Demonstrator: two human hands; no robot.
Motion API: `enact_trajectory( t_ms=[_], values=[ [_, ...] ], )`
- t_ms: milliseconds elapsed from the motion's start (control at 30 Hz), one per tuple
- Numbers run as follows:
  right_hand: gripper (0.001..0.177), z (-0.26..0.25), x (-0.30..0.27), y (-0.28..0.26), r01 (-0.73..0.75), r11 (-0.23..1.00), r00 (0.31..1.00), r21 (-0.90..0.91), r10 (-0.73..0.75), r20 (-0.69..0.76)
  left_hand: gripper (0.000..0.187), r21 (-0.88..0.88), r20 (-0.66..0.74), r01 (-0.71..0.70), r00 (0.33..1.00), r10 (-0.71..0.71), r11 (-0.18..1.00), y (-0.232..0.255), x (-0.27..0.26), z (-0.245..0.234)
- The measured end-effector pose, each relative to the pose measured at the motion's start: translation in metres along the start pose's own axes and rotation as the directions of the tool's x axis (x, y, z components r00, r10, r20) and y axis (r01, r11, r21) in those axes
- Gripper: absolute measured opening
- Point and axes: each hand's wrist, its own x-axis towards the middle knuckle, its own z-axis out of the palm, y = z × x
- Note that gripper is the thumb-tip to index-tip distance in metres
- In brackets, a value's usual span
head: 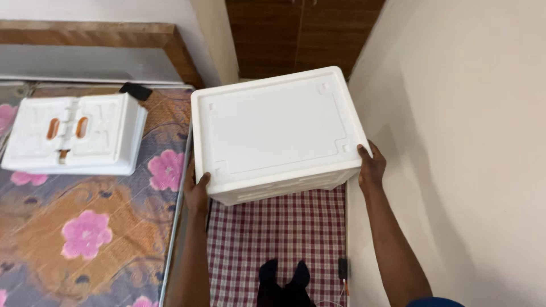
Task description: The person assembles a white plastic storage box by unfolding its sides and attaching the lid. They repeat the process with a second box, demonstrating the folding and unfolding mechanism.
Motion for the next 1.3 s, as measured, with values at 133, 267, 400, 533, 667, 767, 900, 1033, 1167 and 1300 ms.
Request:
enact_trajectory(
  t_ms=[133, 267, 400, 533, 667, 767, 900, 1033, 1167, 1300],
  values=[
    [0.045, 0.013, -0.030, -0.022, 0.048, 0.999, 0.995, -0.003, -0.048, 0.092, 0.065, -0.034, -0.049, 0.066, 0.997, -0.067, 0.997, 0.029, -0.032, -0.040],
    [0.044, 0.034, -0.042, -0.046, -0.006, 1.000, 0.994, -0.004, 0.007, 0.105, 0.069, -0.098, -0.072, 0.050, 0.996, -0.057, 0.994, 0.053, -0.048, -0.055],
    [0.044, 0.058, -0.054, -0.056, -0.038, 0.999, 0.986, 0.025, 0.033, 0.164, 0.068, -0.064, -0.116, 0.012, 0.993, -0.020, 0.998, 0.071, -0.071, -0.077],
    [0.046, 0.075, -0.057, -0.053, -0.035, 0.996, 0.959, 0.078, 0.011, 0.283, 0.067, -0.081, -0.192, 0.047, 0.979, -0.062, 0.996, 0.076, -0.090, -0.101],
    [0.049, 0.108, -0.059, -0.041, -0.029, 0.999, 0.937, 0.038, 0.013, 0.350, 0.068, -0.052, -0.265, 0.002, 0.964, -0.016, 0.999, 0.078, -0.099, -0.130],
    [0.048, 0.133, -0.069, -0.033, -0.025, 0.999, 0.912, 0.043, 0.005, 0.409, 0.070, -0.109, -0.320, 0.031, 0.945, -0.064, 0.994, 0.077, -0.107, -0.156],
    [0.048, 0.176, -0.090, -0.013, -0.058, 0.996, 0.888, 0.062, 0.023, 0.459, 0.070, -0.153, -0.360, -0.032, 0.933, -0.026, 0.988, 0.071, -0.111, -0.204],
    [0.049, 0.221, -0.123, 0.005, -0.073, 0.997, 0.888, 0.028, 0.052, 0.456, 0.070, -0.132, -0.421, -0.059, 0.907, -0.002, 0.990, 0.069, -0.106, -0.255],
    [0.050, 0.271, -0.158, 0.030, -0.126, 0.992, 0.889, -0.003, 0.114, 0.444, 0.070, -0.118, -0.443, -0.086, 0.896, 0.025, 0.989, 0.073, -0.098, -0.312],
    [0.052, 0.316, -0.187, 0.061, -0.158, 0.987, 0.870, 0.007, 0.136, 0.474, 0.072, -0.093, -0.485, -0.058, 0.874, 0.005, 0.994, 0.075, -0.092, -0.369]
  ],
)
